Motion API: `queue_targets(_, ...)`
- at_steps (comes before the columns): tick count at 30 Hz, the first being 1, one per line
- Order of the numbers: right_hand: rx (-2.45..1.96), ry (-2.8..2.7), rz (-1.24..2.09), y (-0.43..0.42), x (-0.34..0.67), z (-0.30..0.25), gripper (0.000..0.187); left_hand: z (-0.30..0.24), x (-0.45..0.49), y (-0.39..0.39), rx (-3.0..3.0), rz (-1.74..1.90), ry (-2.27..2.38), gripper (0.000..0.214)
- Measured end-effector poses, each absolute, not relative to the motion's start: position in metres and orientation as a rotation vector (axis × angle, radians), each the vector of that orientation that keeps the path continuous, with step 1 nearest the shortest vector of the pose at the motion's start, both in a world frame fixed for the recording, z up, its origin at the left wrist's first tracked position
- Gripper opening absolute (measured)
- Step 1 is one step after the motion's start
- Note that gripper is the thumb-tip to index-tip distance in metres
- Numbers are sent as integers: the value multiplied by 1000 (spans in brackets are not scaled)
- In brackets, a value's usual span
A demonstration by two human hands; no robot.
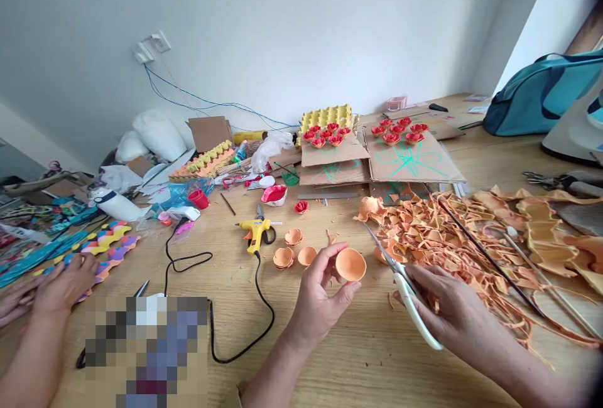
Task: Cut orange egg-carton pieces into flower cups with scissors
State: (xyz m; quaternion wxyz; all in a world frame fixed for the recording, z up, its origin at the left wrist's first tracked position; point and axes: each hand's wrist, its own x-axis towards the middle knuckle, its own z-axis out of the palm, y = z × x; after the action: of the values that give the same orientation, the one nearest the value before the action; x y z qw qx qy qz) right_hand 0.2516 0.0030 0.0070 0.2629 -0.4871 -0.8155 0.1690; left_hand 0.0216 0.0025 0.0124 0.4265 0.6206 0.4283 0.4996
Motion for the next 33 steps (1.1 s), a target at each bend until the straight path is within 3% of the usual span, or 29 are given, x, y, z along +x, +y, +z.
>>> queue_targets(16, -1353, -2230, 832, -2, 247, 13, 34, 11, 23, 5, 1582, 1328, 1161, 49)
queue_targets(25, -1270, -2137, 993, -4, 248, 18, 34, 26, -10, 22, 1242, 1725, 1395, 46)
queue_targets(33, -1188, -2091, 1093, -7, 244, 31, 30, 12, -32, 27, 1440, 1519, 1704, 39)
